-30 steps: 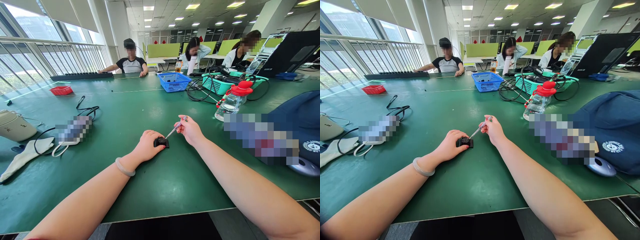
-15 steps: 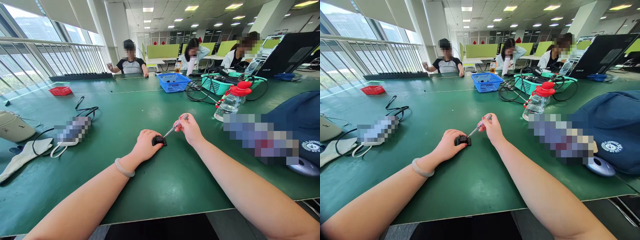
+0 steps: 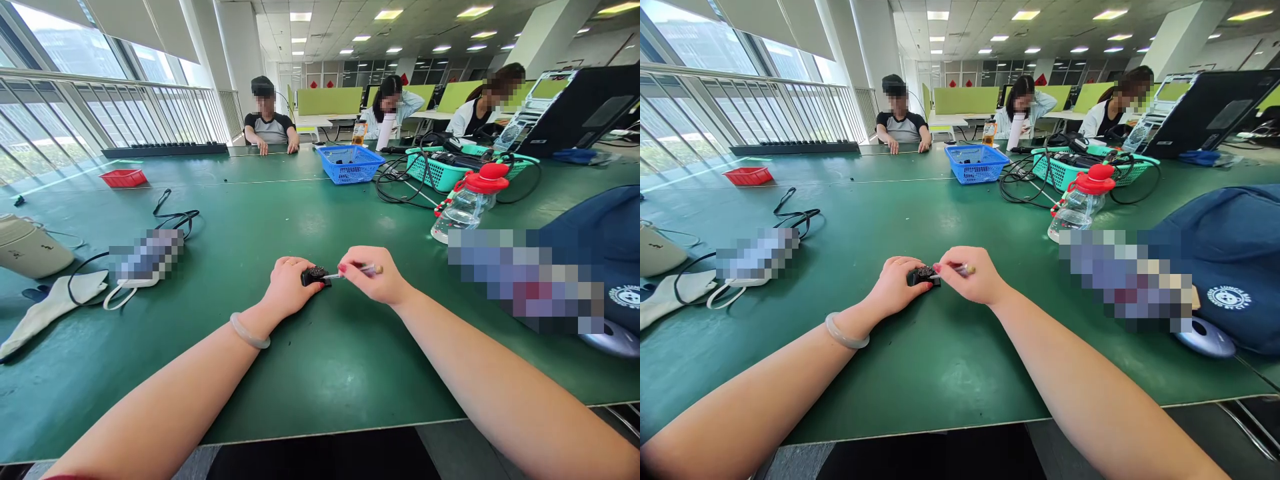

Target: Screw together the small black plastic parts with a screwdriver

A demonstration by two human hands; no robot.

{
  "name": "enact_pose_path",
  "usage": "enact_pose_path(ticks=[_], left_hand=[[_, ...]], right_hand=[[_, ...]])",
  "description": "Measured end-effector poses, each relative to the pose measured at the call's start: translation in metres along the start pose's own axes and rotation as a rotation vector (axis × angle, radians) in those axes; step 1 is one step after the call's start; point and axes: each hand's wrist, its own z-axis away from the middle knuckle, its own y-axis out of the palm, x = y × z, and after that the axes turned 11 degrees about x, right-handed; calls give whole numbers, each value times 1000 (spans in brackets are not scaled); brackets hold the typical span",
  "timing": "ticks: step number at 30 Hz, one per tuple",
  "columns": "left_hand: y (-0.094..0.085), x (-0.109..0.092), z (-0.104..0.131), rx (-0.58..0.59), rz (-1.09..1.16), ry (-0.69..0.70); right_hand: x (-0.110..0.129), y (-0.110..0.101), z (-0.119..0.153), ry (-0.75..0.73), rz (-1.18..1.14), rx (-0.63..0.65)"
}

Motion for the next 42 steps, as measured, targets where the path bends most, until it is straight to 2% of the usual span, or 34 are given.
enact_pose_path(ticks=[3,8,12,24,34,37,42], left_hand=[[0,0,0,12,6,10],[0,-1,-1,20,31,10],[-1,-1,-1,38,53,14],[2,1,-1,40,60,-8],[2,1,-1,45,53,-10],[1,0,-1,59,64,-12],[-1,-1,1,78,73,3]], right_hand=[[5,5,0,-132,140,105],[9,12,1,-288,380,174],[11,13,3,-350,459,142],[12,10,5,-413,482,47],[4,4,6,-324,469,-16],[0,2,4,-273,436,-72],[-7,3,3,-72,291,-204]])
